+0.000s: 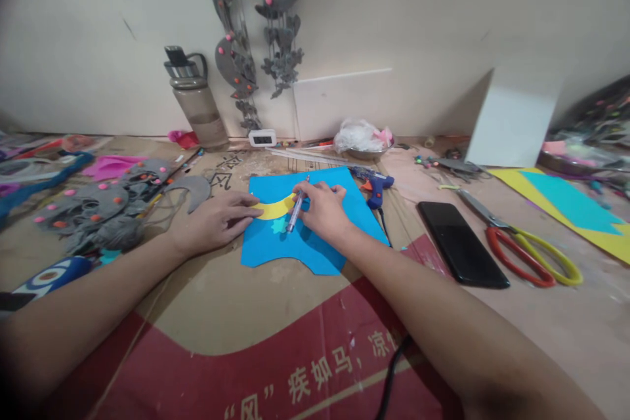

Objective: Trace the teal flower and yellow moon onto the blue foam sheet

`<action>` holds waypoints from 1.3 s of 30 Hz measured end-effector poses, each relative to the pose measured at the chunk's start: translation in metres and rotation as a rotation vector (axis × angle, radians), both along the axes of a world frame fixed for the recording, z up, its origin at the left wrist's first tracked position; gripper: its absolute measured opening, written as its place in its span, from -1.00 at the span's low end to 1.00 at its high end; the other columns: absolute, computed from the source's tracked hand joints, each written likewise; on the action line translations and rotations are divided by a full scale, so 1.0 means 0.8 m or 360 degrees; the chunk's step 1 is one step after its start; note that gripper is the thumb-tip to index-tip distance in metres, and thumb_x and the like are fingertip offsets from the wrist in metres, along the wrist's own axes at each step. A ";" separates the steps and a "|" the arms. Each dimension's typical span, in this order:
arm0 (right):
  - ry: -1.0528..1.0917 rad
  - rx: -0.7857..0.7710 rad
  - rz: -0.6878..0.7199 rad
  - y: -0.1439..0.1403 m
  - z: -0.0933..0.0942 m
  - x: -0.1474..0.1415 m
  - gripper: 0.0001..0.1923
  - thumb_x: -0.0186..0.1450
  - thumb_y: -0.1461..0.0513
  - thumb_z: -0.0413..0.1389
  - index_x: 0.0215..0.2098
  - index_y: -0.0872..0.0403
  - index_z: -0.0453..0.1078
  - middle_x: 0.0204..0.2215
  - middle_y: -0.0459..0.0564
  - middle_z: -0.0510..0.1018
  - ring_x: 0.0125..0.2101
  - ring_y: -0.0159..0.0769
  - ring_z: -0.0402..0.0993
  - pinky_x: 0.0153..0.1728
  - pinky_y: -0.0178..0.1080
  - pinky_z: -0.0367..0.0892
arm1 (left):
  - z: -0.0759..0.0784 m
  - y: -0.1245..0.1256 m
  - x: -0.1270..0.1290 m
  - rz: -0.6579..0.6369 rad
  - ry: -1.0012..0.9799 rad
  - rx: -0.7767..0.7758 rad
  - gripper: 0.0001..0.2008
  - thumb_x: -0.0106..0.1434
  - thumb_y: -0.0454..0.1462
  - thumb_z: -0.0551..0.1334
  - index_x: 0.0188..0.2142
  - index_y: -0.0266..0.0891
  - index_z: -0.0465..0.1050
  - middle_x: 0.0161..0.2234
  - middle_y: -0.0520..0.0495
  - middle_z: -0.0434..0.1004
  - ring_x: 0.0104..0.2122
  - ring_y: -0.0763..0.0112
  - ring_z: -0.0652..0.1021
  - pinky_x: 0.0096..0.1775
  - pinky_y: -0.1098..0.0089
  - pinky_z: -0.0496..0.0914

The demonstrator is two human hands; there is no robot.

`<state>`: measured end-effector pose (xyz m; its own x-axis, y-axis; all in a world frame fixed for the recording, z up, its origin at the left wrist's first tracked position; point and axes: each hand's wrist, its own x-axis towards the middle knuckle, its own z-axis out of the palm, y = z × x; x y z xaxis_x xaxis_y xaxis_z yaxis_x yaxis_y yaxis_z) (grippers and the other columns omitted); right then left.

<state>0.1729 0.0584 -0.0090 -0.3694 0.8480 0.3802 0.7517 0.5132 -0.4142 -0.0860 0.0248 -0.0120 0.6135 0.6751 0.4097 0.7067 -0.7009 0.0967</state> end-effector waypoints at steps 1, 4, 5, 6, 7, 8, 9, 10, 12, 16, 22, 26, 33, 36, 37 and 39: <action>-0.0002 0.0000 0.0000 0.000 0.000 0.000 -0.76 0.22 0.25 0.22 -0.13 -0.04 0.43 -0.22 -0.05 0.64 -0.08 -0.14 0.46 -0.11 -0.07 0.09 | 0.000 0.000 0.000 0.0027 -0.0001 -0.0004 -0.72 0.36 -0.24 0.11 -0.06 -0.19 0.55 0.00 -0.18 0.52 -0.01 0.19 0.52 0.02 0.15 0.44; 0.0001 -0.0004 0.0002 0.000 0.000 0.000 -0.76 0.23 0.25 0.22 -0.12 -0.04 0.43 -0.22 -0.04 0.63 -0.08 -0.13 0.46 -0.12 -0.08 0.10 | -0.001 0.000 0.000 0.0084 -0.0003 -0.0041 -0.72 0.32 -0.25 0.14 -0.04 -0.24 0.49 0.00 -0.19 0.52 0.02 0.17 0.50 0.04 0.13 0.44; 0.0003 -0.0006 0.0003 0.000 0.000 0.000 -0.77 0.23 0.25 0.22 -0.13 -0.04 0.43 -0.22 -0.03 0.64 -0.08 -0.13 0.46 -0.12 -0.08 0.09 | -0.001 0.000 0.000 0.0089 -0.0002 -0.0050 -0.73 0.31 -0.24 0.14 -0.04 -0.25 0.48 -0.01 -0.19 0.53 0.02 0.17 0.50 0.05 0.13 0.44; 0.0006 -0.0008 0.0005 0.000 0.000 0.000 -0.77 0.23 0.25 0.22 -0.13 -0.04 0.43 -0.22 -0.03 0.64 -0.08 -0.12 0.46 -0.12 -0.07 0.09 | -0.001 0.000 0.000 0.0088 -0.0001 -0.0054 -0.73 0.31 -0.24 0.14 -0.06 -0.26 0.49 -0.01 -0.19 0.53 0.01 0.17 0.51 0.05 0.13 0.43; 0.0008 -0.0011 0.0007 0.000 0.000 0.000 -0.77 0.23 0.25 0.22 -0.13 -0.04 0.43 -0.22 -0.04 0.64 -0.07 -0.12 0.46 -0.11 -0.06 0.08 | -0.001 0.001 0.000 0.0082 0.0002 -0.0057 -0.74 0.32 -0.24 0.14 -0.07 -0.26 0.49 -0.01 -0.19 0.53 0.01 0.17 0.51 0.05 0.13 0.43; 0.0010 -0.0013 0.0007 0.000 0.000 0.000 -0.77 0.23 0.25 0.22 -0.13 -0.03 0.43 -0.22 -0.04 0.64 -0.07 -0.12 0.46 -0.11 -0.06 0.08 | -0.001 0.001 0.000 0.0073 0.0005 -0.0061 -0.74 0.32 -0.24 0.13 -0.08 -0.26 0.49 -0.01 -0.19 0.53 0.01 0.18 0.51 0.06 0.14 0.43; 0.0010 -0.0015 0.0008 0.000 0.000 0.000 -0.77 0.22 0.25 0.23 -0.13 -0.04 0.43 -0.22 -0.05 0.64 -0.07 -0.11 0.46 -0.11 -0.05 0.07 | 0.000 0.001 0.000 0.0063 0.0008 -0.0065 -0.75 0.33 -0.24 0.12 -0.09 -0.26 0.49 -0.01 -0.19 0.52 0.00 0.19 0.51 0.07 0.15 0.42; 0.0009 -0.0018 0.0007 0.000 0.000 0.000 -0.76 0.22 0.26 0.23 -0.13 -0.04 0.43 -0.21 -0.05 0.64 -0.06 -0.11 0.46 -0.10 -0.04 0.07 | 0.000 0.002 0.000 0.0050 0.0013 -0.0068 -0.75 0.33 -0.25 0.12 -0.09 -0.26 0.49 -0.01 -0.19 0.52 0.00 0.21 0.51 0.07 0.17 0.42; 0.0006 -0.0021 0.0004 -0.001 0.001 0.000 -0.76 0.21 0.26 0.24 -0.14 -0.04 0.43 -0.21 -0.06 0.64 -0.06 -0.10 0.46 -0.10 -0.04 0.07 | 0.002 0.002 0.001 0.0019 0.0030 -0.0073 -0.76 0.35 -0.26 0.10 -0.11 -0.26 0.49 -0.01 -0.19 0.51 0.00 0.22 0.50 0.08 0.18 0.41; -0.0001 -0.0025 -0.0004 -0.001 0.002 0.000 -0.75 0.21 0.26 0.24 -0.13 -0.03 0.43 -0.22 -0.04 0.65 -0.07 -0.09 0.46 -0.10 -0.02 0.07 | 0.009 0.005 0.005 -0.0066 0.0110 -0.0100 -0.79 0.36 -0.28 0.09 -0.16 -0.27 0.49 0.01 -0.20 0.47 0.04 0.20 0.46 0.13 0.15 0.33; -0.0015 -0.0028 -0.0010 -0.001 0.002 0.000 -0.75 0.22 0.24 0.23 -0.12 -0.04 0.43 -0.23 -0.05 0.66 -0.06 -0.08 0.47 -0.08 0.01 0.06 | 0.015 0.008 0.009 -0.0120 0.0196 -0.0169 -0.81 0.33 -0.34 0.08 -0.17 -0.29 0.45 -0.06 -0.20 0.50 -0.03 0.23 0.49 0.04 0.23 0.39; -0.0026 -0.0026 -0.0018 0.001 0.001 0.000 -0.75 0.22 0.23 0.24 -0.12 -0.05 0.43 -0.22 -0.04 0.65 -0.06 -0.08 0.46 -0.07 0.01 0.07 | 0.018 0.004 0.011 -0.0071 0.0200 -0.0153 -0.71 0.34 -0.35 0.04 0.00 -0.27 0.41 -0.08 -0.20 0.51 -0.09 0.21 0.50 -0.05 0.21 0.40; -0.0024 -0.0015 -0.0017 0.002 0.000 0.001 -0.75 0.21 0.24 0.23 -0.13 -0.05 0.43 -0.21 -0.05 0.64 -0.07 -0.11 0.47 -0.10 -0.03 0.09 | 0.025 0.005 0.014 -0.0133 0.0431 -0.0135 -0.59 0.35 -0.38 0.05 0.13 -0.12 0.41 -0.07 -0.12 0.48 -0.09 0.26 0.50 -0.05 0.29 0.37; -0.0013 -0.0011 -0.0013 0.003 -0.002 0.001 -0.75 0.21 0.25 0.22 -0.13 -0.05 0.43 -0.22 -0.05 0.64 -0.08 -0.10 0.47 -0.10 -0.03 0.08 | 0.031 0.004 0.017 -0.0114 0.0506 -0.0159 -0.61 0.35 -0.37 0.05 0.10 -0.12 0.45 -0.08 -0.12 0.49 -0.10 0.26 0.51 -0.09 0.31 0.38; -0.0009 -0.0010 -0.0011 0.004 -0.003 0.002 -0.75 0.21 0.25 0.22 -0.13 -0.05 0.43 -0.23 -0.05 0.65 -0.08 -0.10 0.47 -0.10 -0.02 0.08 | 0.032 0.003 0.018 -0.0096 0.0519 -0.0158 -0.61 0.34 -0.36 0.06 0.09 -0.12 0.46 -0.08 -0.12 0.49 -0.11 0.26 0.52 -0.11 0.31 0.38; -0.0001 -0.0008 -0.0009 0.005 -0.005 0.002 -0.76 0.20 0.25 0.22 -0.14 -0.05 0.44 -0.23 -0.04 0.65 -0.08 -0.09 0.47 -0.10 -0.02 0.07 | 0.035 0.003 0.020 -0.0083 0.0533 -0.0155 -0.61 0.32 -0.37 0.07 0.06 -0.13 0.48 -0.03 -0.10 0.48 -0.12 0.27 0.53 -0.13 0.33 0.39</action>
